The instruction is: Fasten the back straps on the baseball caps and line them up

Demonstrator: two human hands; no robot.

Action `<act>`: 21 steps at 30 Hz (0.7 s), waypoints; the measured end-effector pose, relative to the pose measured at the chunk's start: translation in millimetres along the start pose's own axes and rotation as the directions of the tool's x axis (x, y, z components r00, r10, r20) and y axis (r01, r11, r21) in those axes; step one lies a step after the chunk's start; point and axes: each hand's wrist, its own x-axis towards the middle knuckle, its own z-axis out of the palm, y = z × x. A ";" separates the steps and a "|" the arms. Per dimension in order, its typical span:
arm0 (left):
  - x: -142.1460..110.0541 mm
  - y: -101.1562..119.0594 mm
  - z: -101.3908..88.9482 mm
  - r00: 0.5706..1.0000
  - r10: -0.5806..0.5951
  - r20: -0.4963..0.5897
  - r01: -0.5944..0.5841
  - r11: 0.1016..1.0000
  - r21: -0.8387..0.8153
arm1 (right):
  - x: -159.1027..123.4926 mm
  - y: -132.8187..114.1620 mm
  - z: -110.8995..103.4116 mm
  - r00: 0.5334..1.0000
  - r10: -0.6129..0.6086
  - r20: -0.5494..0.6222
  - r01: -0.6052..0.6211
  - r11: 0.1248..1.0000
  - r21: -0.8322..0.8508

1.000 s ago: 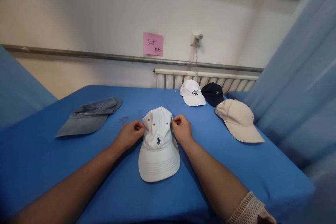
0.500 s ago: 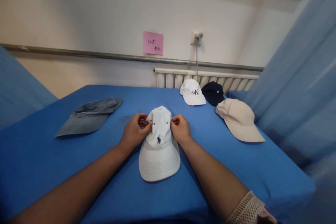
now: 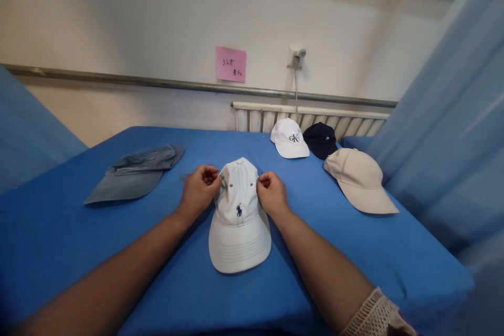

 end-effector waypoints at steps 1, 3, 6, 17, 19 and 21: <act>1.7 -0.7 -1.3 0.999 -0.033 -0.004 0.032 0.997 -0.066 | 0.7 0.5 -0.3 1.000 -0.001 -0.005 0.001 1.000 0.001; 5.2 -0.4 -6.5 0.995 -0.104 0.000 0.103 0.979 -0.178 | 2.7 1.3 -1.6 1.000 0.002 -0.010 -0.002 1.000 0.004; 10.9 3.2 -21.0 0.965 -0.234 0.118 0.261 0.904 -0.339 | 5.7 1.7 -4.2 1.000 -0.002 -0.029 0.002 1.000 -0.011; 18.9 1.2 -50.8 0.861 -0.354 0.365 0.507 0.651 -0.565 | 4.6 2.9 -2.0 1.000 -0.011 -0.021 0.010 1.000 -0.023; 16.7 -0.4 -48.3 0.877 -0.351 0.328 0.479 0.695 -0.536 | 4.9 4.1 -2.2 1.000 -0.009 -0.015 0.008 1.000 -0.018; 13.7 0.6 -46.8 0.904 -0.328 0.273 0.421 0.788 -0.449 | 5.1 4.4 -2.5 1.000 -0.009 -0.011 0.009 1.000 -0.018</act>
